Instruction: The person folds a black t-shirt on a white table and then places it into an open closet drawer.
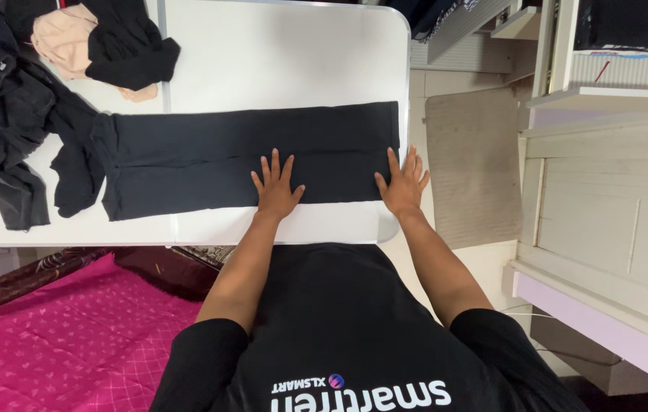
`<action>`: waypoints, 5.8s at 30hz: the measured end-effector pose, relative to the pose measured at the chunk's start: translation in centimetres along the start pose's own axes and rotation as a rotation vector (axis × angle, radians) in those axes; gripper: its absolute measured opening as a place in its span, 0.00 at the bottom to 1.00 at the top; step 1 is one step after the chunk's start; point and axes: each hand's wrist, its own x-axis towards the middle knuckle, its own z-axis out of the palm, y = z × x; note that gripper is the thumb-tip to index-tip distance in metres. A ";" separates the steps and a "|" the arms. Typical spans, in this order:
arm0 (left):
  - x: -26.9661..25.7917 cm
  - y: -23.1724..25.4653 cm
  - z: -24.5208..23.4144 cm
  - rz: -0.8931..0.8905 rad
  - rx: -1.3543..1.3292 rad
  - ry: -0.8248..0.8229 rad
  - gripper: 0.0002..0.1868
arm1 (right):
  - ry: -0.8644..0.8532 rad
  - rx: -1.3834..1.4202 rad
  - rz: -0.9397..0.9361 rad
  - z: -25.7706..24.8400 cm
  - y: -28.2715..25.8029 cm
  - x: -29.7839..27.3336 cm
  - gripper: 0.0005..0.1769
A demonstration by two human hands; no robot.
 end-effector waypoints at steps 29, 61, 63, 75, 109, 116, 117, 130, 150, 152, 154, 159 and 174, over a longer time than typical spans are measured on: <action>0.9 11.2 4.2 0.114 -0.086 0.267 0.42 | 0.223 0.323 -0.376 -2.7 6.5 5.1 0.23; -0.2 26.9 11.3 -0.193 -0.230 0.460 0.40 | -0.163 -0.086 -0.627 -6.0 3.6 18.5 0.21; -0.3 26.4 11.4 -0.185 -0.222 0.495 0.36 | -0.132 -0.029 -0.663 -5.3 4.0 19.4 0.19; 1.2 26.7 9.4 -0.310 -0.406 0.546 0.11 | -0.466 0.805 -0.485 -4.2 5.2 21.8 0.17; 1.4 24.1 5.2 -0.057 -1.209 0.447 0.34 | -0.592 0.989 -0.552 -12.3 -2.8 16.5 0.18; -0.5 16.7 0.9 -0.109 -1.168 0.440 0.34 | -0.799 1.012 -0.584 -10.6 -9.1 16.1 0.19; -0.7 15.7 0.4 -0.086 -1.231 0.422 0.35 | -0.779 0.961 -0.592 -10.1 -9.9 16.0 0.20; -0.3 3.3 -3.1 -0.263 -1.210 0.259 0.37 | -0.703 0.827 -0.532 -2.7 -19.5 15.4 0.15; -0.2 -3.5 -1.0 -0.437 -0.877 0.591 0.25 | -0.632 0.768 -0.536 4.5 -25.0 17.9 0.14; -0.7 -2.7 -1.3 -0.447 -0.774 0.639 0.26 | -0.659 0.741 -0.535 4.5 -24.7 17.8 0.17; -1.1 -1.5 -1.6 -0.485 -0.644 0.676 0.28 | -0.517 0.670 -0.701 4.1 -23.9 17.0 0.28; -1.3 1.7 -0.2 -0.420 -0.290 0.792 0.25 | -0.222 0.493 -0.908 2.7 -20.5 14.8 0.24; 1.1 1.9 -0.7 -0.414 -0.042 0.423 0.37 | 0.062 0.117 -0.717 1.5 -7.4 9.3 0.37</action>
